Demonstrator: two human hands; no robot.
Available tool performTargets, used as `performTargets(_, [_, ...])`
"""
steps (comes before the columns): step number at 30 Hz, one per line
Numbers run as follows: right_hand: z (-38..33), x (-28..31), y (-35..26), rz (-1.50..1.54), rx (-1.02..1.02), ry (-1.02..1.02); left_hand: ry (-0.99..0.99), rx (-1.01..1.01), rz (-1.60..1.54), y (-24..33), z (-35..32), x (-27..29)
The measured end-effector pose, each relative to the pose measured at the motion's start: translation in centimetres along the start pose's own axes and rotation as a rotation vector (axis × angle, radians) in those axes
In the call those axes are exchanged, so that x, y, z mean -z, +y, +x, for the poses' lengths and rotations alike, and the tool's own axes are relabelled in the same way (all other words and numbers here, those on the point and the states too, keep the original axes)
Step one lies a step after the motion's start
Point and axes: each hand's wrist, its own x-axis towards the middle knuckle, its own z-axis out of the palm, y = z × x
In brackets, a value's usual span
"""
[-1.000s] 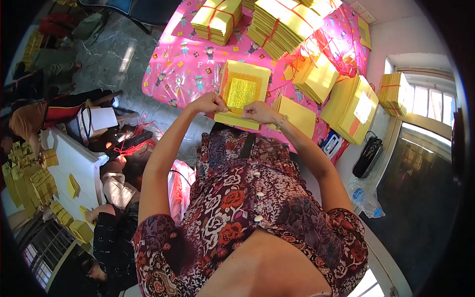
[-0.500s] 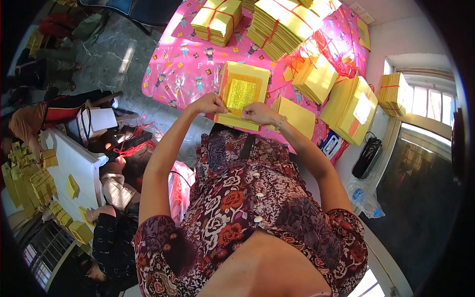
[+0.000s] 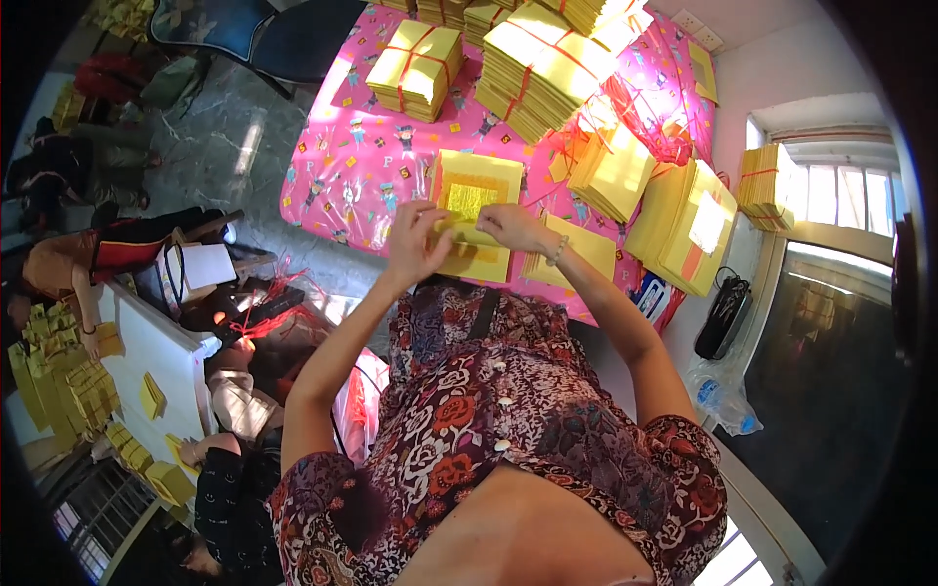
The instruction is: Stacking and tying bundles of yellow paper with red string.
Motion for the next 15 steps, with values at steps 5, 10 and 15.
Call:
performTargets(5, [3.8,3.1,1.9,-0.075,0.033,0.298,-0.182,-0.222,0.212,1.4,0.8,-2.3])
performTargets(10, [5.7,4.0,4.1,-0.089,-0.021,0.396,-0.356,-0.163,0.349,0.5,2.1,-4.8])
performTargets(15, [6.0,3.1,3.5,-0.329,-0.131,0.555,-0.355,-0.159,0.344,-0.8,2.5,-5.8])
